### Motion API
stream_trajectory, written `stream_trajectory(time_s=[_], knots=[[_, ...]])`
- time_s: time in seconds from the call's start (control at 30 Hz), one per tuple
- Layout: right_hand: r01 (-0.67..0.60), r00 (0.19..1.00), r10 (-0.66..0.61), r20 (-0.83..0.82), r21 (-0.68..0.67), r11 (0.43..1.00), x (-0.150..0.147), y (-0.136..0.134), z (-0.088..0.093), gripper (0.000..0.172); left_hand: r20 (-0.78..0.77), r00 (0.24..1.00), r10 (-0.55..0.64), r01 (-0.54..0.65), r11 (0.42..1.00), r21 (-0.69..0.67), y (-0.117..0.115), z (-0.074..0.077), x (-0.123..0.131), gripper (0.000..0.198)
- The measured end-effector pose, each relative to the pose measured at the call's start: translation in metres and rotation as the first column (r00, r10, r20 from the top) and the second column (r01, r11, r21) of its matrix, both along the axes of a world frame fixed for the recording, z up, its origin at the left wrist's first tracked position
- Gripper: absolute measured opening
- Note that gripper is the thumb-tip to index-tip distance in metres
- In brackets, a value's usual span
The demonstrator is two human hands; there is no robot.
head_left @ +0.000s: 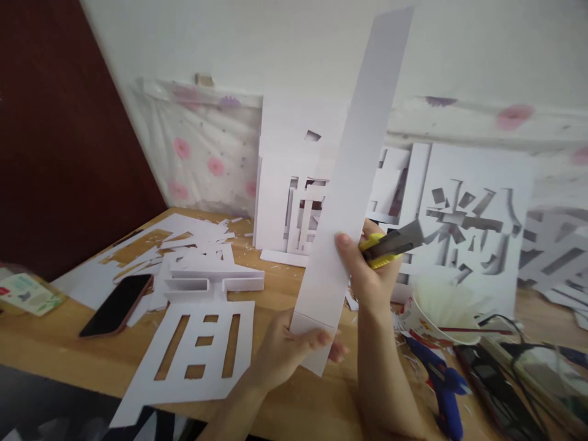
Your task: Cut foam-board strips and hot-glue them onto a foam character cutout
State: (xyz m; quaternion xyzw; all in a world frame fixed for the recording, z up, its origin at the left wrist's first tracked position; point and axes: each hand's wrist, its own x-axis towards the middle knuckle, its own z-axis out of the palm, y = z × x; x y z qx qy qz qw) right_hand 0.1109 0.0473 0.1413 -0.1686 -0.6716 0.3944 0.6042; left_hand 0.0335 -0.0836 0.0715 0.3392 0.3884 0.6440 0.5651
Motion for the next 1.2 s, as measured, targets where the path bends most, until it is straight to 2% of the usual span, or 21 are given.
stream_trajectory(time_s=[0.13,0.33,0.4,0.5,0.57,0.7,0.77,0.87,0.9,0.97,1.03,1.07,1.1,1.13,1.2], knots=[[0.059,0.983,-0.058,-0.173,0.000,0.998,-0.008,-0.006,-0.003,0.011,-0.078,0.996,0.041,-0.030,0.990,0.136,0.001,-0.004,0.007,0.028],[0.013,0.990,-0.027,-0.141,-0.102,0.995,-0.008,-0.010,-0.004,0.024,-0.078,0.994,0.080,-0.064,0.980,0.189,0.003,-0.002,0.020,0.028],[0.027,0.986,-0.048,-0.157,-0.135,0.990,-0.010,-0.014,-0.002,0.024,-0.062,0.992,0.114,-0.101,0.978,0.184,0.001,-0.001,0.024,0.030],[-0.023,0.987,-0.004,-0.160,-0.169,0.985,-0.014,-0.020,-0.001,0.018,-0.056,0.987,0.152,-0.141,0.975,0.171,-0.001,-0.005,0.032,0.036],[0.003,0.987,-0.030,-0.160,-0.163,0.987,-0.016,-0.021,-0.002,0.018,-0.071,0.967,0.246,-0.234,0.961,0.150,-0.001,-0.011,0.038,0.038],[0.232,0.951,-0.240,-0.196,-0.061,0.971,-0.013,-0.010,-0.003,0.018,0.015,0.866,0.500,-0.500,0.865,0.039,0.005,-0.023,0.040,0.042],[0.255,0.961,-0.255,-0.105,-0.005,0.967,-0.006,0.001,-0.003,0.024,0.093,0.845,0.527,-0.524,0.850,-0.057,0.007,-0.028,0.033,0.043],[0.219,0.958,-0.228,0.175,0.070,0.973,0.006,0.021,-0.003,0.029,0.122,0.866,0.484,-0.465,0.871,-0.159,0.000,-0.035,0.017,0.045],[0.236,0.924,-0.261,0.279,0.121,0.964,0.009,0.028,-0.004,0.027,0.115,0.878,0.465,-0.442,0.879,-0.178,-0.005,-0.038,0.011,0.048],[0.274,0.796,-0.374,0.477,0.266,0.924,0.009,0.042,-0.008,0.025,0.103,0.886,0.453,-0.424,0.879,-0.218,-0.017,-0.045,0.003,0.052],[0.236,0.600,-0.458,0.656,0.402,0.885,0.000,0.056,-0.015,0.023,0.086,0.888,0.451,-0.420,0.873,-0.247,-0.030,-0.051,-0.004,0.054],[0.176,0.494,-0.467,0.734,0.441,0.880,-0.008,0.064,-0.019,0.024,0.080,0.896,0.437,-0.406,0.879,-0.249,-0.037,-0.052,-0.006,0.054],[0.092,0.388,-0.447,0.806,0.449,0.889,-0.018,0.071,-0.023,0.025,0.074,0.905,0.418,-0.389,0.887,-0.247,-0.043,-0.053,-0.009,0.053],[0.032,0.326,-0.417,0.848,0.431,0.902,-0.029,0.079,-0.027,0.025,0.071,0.915,0.397,-0.370,0.896,-0.246,-0.049,-0.052,-0.012,0.052],[-0.050,0.248,-0.356,0.901,0.379,0.924,-0.052,0.096,-0.035,0.022,0.074,0.925,0.374,-0.345,0.904,-0.253,-0.058,-0.048,-0.020,0.052]])
